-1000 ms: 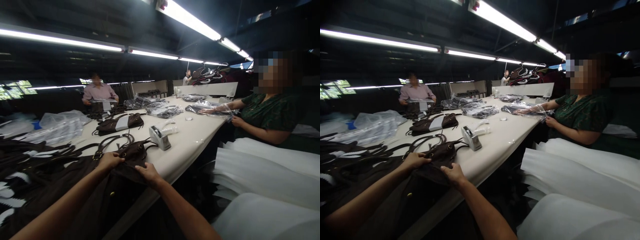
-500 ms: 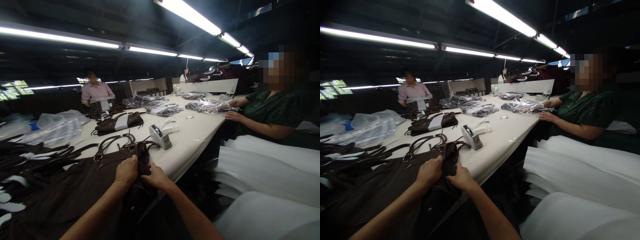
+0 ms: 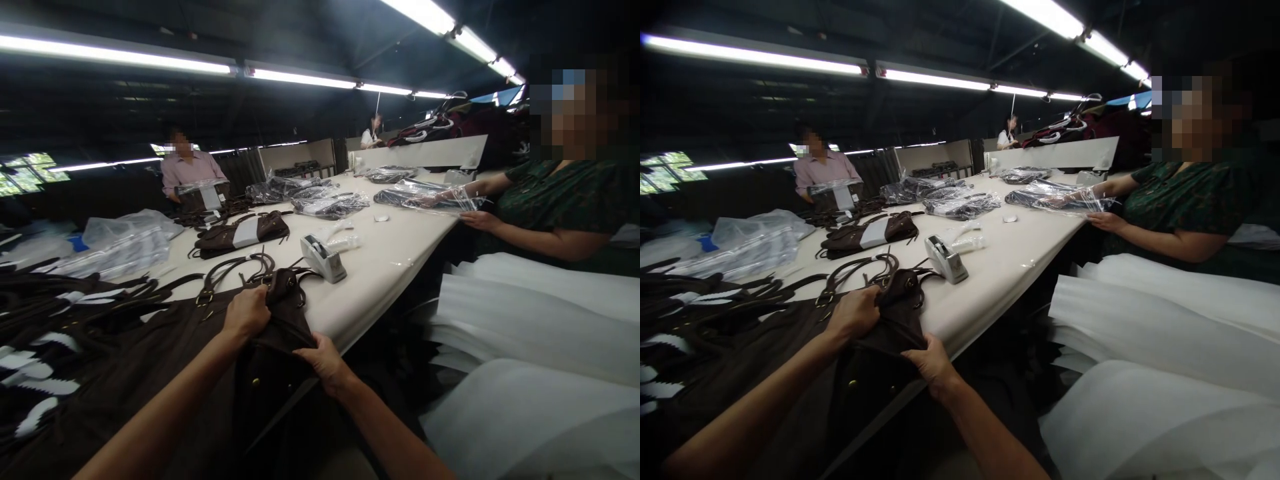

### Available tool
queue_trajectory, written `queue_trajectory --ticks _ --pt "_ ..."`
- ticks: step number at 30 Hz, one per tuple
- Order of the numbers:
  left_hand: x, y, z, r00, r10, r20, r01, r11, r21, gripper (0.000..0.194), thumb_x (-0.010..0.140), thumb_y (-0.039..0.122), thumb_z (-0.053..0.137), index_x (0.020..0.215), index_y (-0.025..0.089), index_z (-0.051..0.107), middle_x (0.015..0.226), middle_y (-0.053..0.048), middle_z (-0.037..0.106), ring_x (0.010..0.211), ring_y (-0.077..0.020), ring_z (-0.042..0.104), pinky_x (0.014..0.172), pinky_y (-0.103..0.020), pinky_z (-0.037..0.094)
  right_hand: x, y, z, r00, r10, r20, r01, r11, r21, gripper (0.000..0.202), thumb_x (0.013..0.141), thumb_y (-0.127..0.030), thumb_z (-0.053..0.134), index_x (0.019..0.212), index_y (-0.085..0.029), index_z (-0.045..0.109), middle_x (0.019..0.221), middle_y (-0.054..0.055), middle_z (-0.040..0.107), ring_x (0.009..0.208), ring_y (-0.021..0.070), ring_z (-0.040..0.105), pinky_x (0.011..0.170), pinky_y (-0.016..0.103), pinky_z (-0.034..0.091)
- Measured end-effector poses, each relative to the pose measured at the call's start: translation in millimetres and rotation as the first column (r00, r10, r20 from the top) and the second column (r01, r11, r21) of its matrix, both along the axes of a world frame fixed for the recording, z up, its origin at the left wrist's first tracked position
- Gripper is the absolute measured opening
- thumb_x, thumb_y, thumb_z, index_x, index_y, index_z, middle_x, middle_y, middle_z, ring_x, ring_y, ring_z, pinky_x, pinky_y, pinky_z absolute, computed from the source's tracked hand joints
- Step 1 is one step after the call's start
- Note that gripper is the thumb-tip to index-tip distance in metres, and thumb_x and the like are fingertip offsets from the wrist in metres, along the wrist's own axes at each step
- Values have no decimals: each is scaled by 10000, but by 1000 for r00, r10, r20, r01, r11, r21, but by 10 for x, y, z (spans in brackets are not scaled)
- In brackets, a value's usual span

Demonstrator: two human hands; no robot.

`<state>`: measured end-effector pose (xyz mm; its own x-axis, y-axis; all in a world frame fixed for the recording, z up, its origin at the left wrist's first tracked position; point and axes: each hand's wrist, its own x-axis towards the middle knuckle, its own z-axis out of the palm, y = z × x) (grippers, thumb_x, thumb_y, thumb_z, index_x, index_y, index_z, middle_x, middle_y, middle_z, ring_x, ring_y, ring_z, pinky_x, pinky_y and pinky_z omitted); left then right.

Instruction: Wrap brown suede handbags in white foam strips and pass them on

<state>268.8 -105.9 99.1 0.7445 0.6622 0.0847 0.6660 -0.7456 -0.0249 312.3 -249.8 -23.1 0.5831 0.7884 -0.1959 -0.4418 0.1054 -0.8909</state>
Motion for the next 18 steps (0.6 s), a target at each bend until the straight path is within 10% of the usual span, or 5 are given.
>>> queue_trajectory --ticks 5,14,18 --pt "173 -364 -141 998 29 51 -26 999 -48 320 795 101 418 1043 146 615 999 -176 696 981 -317 663 788 -366 494 -104 129 -41 791 -149 594 266 957 -115 145 718 -194 606 853 -209 555 650 6 590 630 178 554 625 294 404" --pt "48 -394 -536 992 58 109 -32 973 -230 629 785 110 469 1407 159 380 1319 -134 590 1165 -239 593 888 -292 460 259 -238 120 685 179 706 166 906 -390 204 661 -224 693 853 -185 633 840 55 688 806 240 621 685 307 431" --pt "-18 -376 -562 996 57 72 -40 974 -222 641 777 49 439 1402 184 395 1286 -127 604 1133 -237 607 863 -290 455 440 -174 336 532 -133 836 438 888 -137 298 767 -136 547 1038 -187 663 1021 92 671 968 223 595 882 334 430"
